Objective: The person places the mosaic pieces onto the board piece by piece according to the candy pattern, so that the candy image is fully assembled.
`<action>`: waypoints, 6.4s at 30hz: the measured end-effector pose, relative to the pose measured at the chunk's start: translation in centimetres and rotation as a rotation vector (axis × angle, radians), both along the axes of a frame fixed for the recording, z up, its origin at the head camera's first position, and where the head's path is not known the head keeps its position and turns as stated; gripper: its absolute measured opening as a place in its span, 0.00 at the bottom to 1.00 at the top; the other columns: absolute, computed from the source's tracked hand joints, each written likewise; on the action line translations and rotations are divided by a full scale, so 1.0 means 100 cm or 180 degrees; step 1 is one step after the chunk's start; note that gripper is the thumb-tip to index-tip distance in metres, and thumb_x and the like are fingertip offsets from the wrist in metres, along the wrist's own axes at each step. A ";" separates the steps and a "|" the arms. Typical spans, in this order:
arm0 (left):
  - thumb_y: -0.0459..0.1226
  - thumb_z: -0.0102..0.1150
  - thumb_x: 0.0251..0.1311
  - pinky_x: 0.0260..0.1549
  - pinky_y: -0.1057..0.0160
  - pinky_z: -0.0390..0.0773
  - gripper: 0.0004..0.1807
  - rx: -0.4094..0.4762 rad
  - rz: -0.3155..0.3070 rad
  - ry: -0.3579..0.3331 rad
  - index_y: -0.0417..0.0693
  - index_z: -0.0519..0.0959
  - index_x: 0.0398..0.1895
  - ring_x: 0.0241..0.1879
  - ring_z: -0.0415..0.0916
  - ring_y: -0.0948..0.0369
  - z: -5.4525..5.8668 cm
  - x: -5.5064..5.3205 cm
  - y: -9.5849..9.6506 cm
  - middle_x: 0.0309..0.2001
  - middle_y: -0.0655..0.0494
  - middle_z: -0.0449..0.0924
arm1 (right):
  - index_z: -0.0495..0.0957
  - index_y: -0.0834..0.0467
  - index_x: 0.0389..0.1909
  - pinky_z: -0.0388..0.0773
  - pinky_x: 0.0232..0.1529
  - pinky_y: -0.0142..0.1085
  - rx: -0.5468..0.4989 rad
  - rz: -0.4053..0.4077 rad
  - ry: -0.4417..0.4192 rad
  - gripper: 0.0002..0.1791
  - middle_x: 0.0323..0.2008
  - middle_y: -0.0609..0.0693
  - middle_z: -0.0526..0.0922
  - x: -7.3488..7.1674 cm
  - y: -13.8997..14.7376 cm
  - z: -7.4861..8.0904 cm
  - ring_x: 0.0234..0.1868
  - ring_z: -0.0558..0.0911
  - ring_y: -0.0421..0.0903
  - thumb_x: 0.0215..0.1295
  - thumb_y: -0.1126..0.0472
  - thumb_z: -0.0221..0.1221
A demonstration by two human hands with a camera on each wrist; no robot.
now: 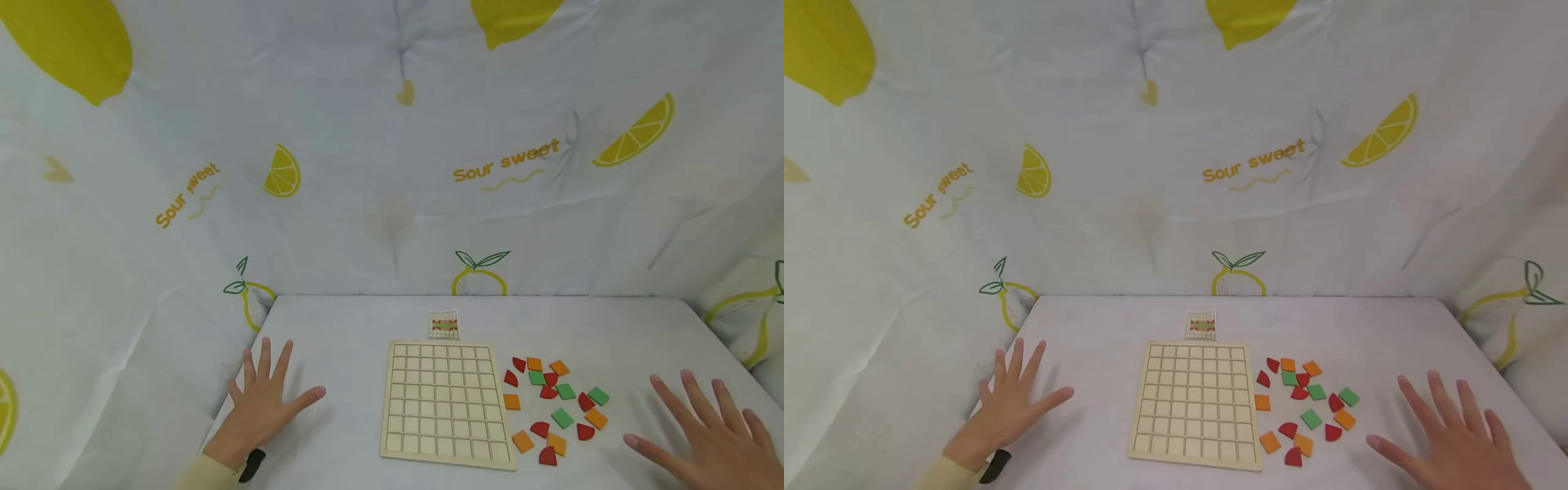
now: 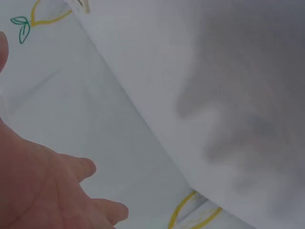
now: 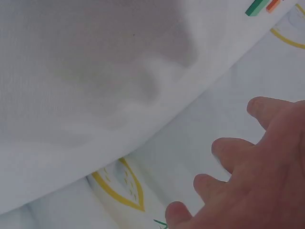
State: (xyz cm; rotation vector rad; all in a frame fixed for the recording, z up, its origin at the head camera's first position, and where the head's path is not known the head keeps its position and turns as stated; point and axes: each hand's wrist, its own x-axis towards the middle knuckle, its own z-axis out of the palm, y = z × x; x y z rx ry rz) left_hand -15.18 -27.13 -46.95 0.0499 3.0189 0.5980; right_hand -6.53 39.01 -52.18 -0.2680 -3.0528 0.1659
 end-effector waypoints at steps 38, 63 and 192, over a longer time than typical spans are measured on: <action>0.36 0.79 0.57 0.27 0.66 0.89 0.09 0.2343 0.0201 -0.0880 0.39 0.89 0.35 0.23 0.86 0.64 -0.035 -0.053 0.127 0.27 0.51 0.90 | 0.88 0.42 0.57 0.82 0.66 0.61 -0.1520 0.1596 -0.0831 0.14 0.58 0.42 0.87 -0.160 -0.093 0.037 0.63 0.81 0.53 0.72 0.55 0.70; 0.33 0.80 0.55 0.23 0.68 0.85 0.10 0.1834 0.0317 -0.0773 0.43 0.85 0.29 0.19 0.84 0.64 -0.026 -0.044 0.145 0.23 0.52 0.87 | 0.92 0.41 0.46 0.85 0.48 0.39 -0.1243 0.1695 -0.0823 0.11 0.47 0.40 0.85 -0.170 -0.102 0.035 0.48 0.79 0.44 0.66 0.59 0.75; 0.39 0.80 0.57 0.30 0.66 0.88 0.11 0.2241 0.0030 -0.1171 0.41 0.88 0.37 0.24 0.85 0.65 -0.039 -0.054 0.130 0.28 0.53 0.88 | 0.90 0.58 0.45 0.86 0.53 0.59 -0.1142 0.0312 -0.0820 0.19 0.41 0.46 0.87 -0.051 -0.036 0.026 0.45 0.83 0.49 0.59 0.51 0.79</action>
